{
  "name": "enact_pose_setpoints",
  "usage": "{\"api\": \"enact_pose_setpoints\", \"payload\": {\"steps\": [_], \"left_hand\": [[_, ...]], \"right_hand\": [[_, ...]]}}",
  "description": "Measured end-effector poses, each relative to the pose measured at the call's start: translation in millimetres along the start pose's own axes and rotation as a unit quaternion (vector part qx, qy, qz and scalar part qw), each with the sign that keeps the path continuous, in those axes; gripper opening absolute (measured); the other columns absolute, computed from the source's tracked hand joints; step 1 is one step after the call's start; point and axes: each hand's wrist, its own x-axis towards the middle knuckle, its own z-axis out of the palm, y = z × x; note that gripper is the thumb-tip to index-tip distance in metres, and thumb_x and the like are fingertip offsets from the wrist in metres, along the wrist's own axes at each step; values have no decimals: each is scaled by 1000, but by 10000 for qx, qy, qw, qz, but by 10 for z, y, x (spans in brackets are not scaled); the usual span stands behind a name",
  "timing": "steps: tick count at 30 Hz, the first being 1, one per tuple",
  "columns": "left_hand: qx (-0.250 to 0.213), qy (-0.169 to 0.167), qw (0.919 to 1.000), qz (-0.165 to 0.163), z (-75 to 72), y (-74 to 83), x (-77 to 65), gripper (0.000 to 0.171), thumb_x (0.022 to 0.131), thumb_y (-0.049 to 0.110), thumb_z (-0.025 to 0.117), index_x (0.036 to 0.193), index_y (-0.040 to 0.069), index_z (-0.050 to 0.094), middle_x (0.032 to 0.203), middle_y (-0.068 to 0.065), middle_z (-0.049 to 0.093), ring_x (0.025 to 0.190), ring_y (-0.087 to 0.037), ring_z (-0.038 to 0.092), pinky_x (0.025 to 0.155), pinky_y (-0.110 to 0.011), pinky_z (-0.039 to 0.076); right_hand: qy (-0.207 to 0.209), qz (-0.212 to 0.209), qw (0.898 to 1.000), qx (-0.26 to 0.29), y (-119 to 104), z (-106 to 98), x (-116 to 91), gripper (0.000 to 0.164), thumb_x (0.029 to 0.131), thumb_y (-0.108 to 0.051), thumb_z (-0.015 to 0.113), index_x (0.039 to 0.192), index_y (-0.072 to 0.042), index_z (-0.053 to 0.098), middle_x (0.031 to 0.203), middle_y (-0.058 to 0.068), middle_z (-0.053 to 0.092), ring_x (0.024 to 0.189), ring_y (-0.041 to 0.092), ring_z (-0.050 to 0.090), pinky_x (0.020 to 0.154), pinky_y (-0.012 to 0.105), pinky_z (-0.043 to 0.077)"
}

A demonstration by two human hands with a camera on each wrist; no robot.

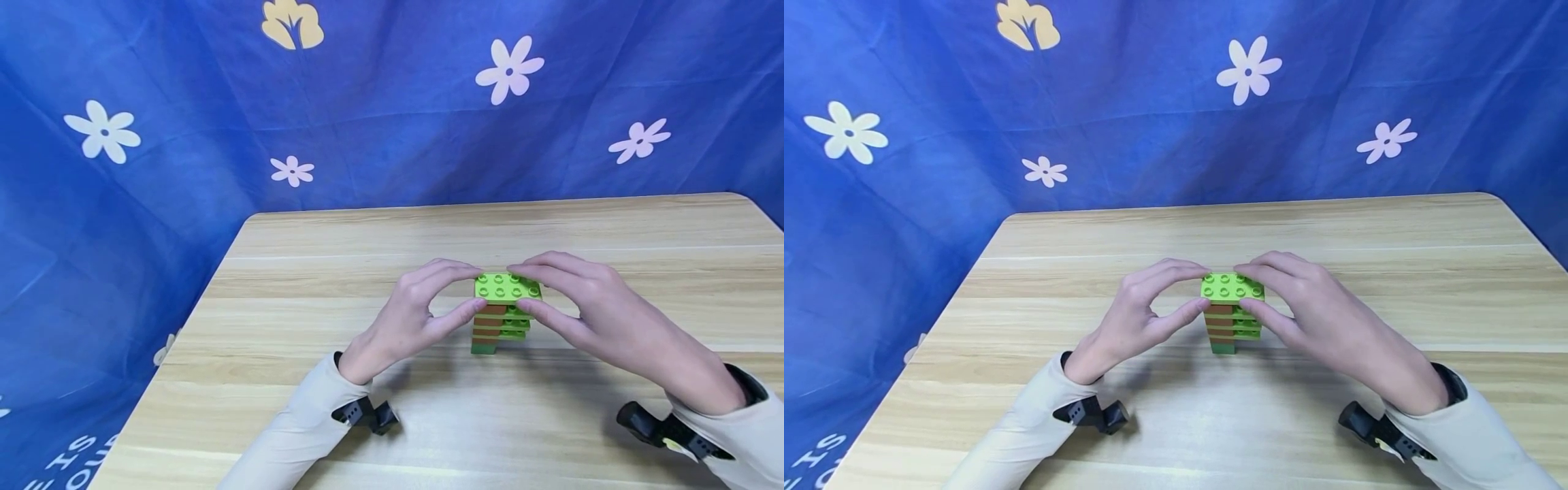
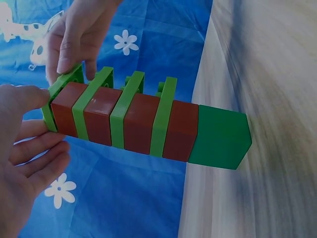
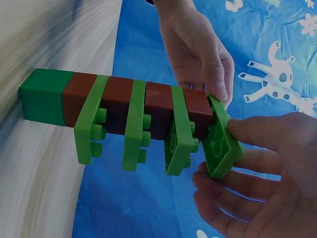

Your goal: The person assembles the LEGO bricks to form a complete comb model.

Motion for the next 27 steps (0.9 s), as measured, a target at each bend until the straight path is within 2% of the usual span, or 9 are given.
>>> {"api": "enact_pose_setpoints", "payload": {"steps": [4, 12, 17, 24, 27], "left_hand": [[37, 47, 10000, -33, 3, 5, -11, 31, 82, 8, 75, 110, -3, 67, 107, -13, 69, 105, -19, 64, 95, -23, 49], [117, 48, 9999, 78, 8, 3, 5, 30, 84, 10, 74, 110, -4, 66, 106, -14, 69, 103, -18, 64, 94, -22, 49], [9, 174, 9998, -65, 30, 8, 7, 31, 82, 10, 74, 109, -3, 67, 105, -14, 69, 103, -18, 64, 94, -23, 50], [-88, 315, 9992, -228, 69, 4, -15, 30, 82, 10, 74, 109, -2, 67, 105, -13, 69, 103, -18, 64, 94, -24, 50], [-123, 337, 9990, -282, 83, -2, -27, 30, 82, 10, 74, 109, -2, 67, 105, -13, 69, 103, -18, 64, 94, -24, 50]], "right_hand": [[131, -118, 9998, 91, 15, 11, -5, 34, 88, -16, 71, 120, -6, 66, 111, -2, 66, 97, 10, 64, 85, 10, 48], [341, -246, 9991, 94, 35, 38, -5, 32, 93, -26, 65, 116, -4, 67, 108, 1, 67, 91, 14, 66, 81, 15, 51], [420, -327, 9985, 93, 59, 52, 1, 37, 97, -35, 58, 115, -5, 68, 106, 0, 67, 89, 12, 66, 76, 15, 52], [526, -409, 9977, 81, 71, 83, 0, 40, 98, -38, 54, 113, -4, 69, 105, 2, 68, 86, 16, 66, 74, 18, 53], [533, -445, 9976, 43, 73, 91, 5, 45, 99, -42, 49, 112, -3, 69, 105, 2, 68, 86, 16, 66, 73, 20, 54]]}}
